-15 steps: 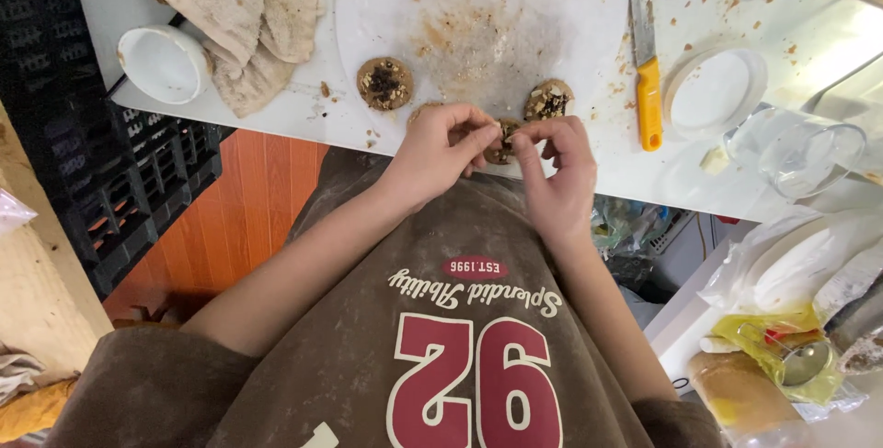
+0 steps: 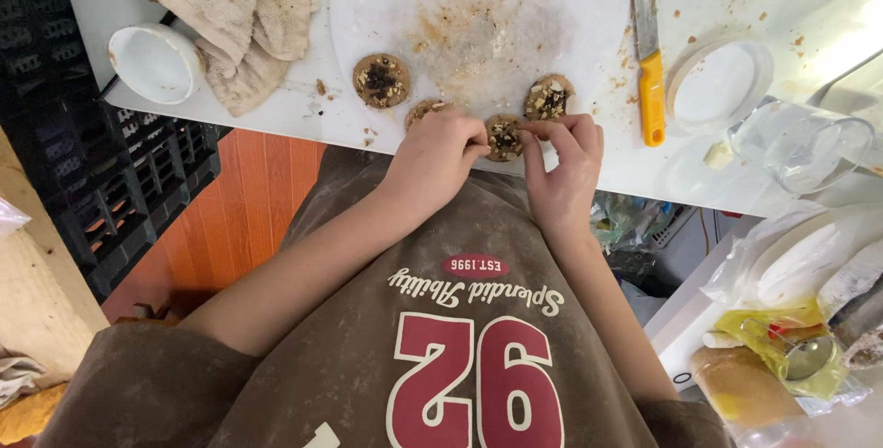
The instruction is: The recorder is decorating small cookies or pastries with nuts and toppings at a workstation.
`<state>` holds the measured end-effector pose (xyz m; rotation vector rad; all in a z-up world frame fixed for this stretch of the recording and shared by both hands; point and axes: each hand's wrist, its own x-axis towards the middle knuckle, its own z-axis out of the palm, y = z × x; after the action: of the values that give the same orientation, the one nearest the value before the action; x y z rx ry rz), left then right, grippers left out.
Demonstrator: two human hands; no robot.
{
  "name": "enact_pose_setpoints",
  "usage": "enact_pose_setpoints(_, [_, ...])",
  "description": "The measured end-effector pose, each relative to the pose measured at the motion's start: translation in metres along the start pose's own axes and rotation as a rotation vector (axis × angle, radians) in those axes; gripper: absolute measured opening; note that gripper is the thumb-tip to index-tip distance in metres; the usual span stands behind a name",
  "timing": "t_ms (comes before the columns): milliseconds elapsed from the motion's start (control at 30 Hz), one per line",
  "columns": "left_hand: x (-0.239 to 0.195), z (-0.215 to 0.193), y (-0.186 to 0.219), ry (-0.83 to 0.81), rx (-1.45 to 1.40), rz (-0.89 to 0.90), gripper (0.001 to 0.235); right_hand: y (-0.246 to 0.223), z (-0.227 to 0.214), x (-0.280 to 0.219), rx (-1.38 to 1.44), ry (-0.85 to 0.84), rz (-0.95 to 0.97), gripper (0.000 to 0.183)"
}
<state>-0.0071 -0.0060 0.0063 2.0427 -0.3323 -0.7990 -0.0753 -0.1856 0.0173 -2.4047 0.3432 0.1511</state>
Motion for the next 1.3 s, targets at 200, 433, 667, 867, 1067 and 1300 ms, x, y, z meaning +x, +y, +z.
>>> enact_pose_setpoints(200, [-0.005,0.012,-0.007,-0.042,0.03,-0.029,0.009,-0.01,0.0,0.005,-0.068,0.035,-0.037,0.011])
enact_pose_setpoints(433, [-0.004,0.017,0.003,-0.021,0.155,-0.059,0.015,-0.009,0.0,0.001,-0.031,0.057,0.003,0.011])
enact_pose_setpoints(667, [0.001,0.013,0.005,-0.041,0.321,-0.039,0.022,-0.013,-0.008,0.001,0.009,0.041,0.034,0.012])
enact_pose_setpoints(867, [-0.009,-0.008,0.016,0.046,0.242,0.045,0.022,-0.017,0.0,0.017,-0.062,0.083,-0.098,0.016])
enact_pose_setpoints(1067, [-0.021,-0.04,0.012,0.078,0.131,-0.057,0.02,-0.03,0.008,0.034,-0.205,0.02,-0.133,0.02])
enact_pose_setpoints(1300, [-0.022,-0.06,-0.014,0.186,0.118,-0.068,0.023,-0.027,0.013,0.035,-0.302,-0.065,-0.178,0.016])
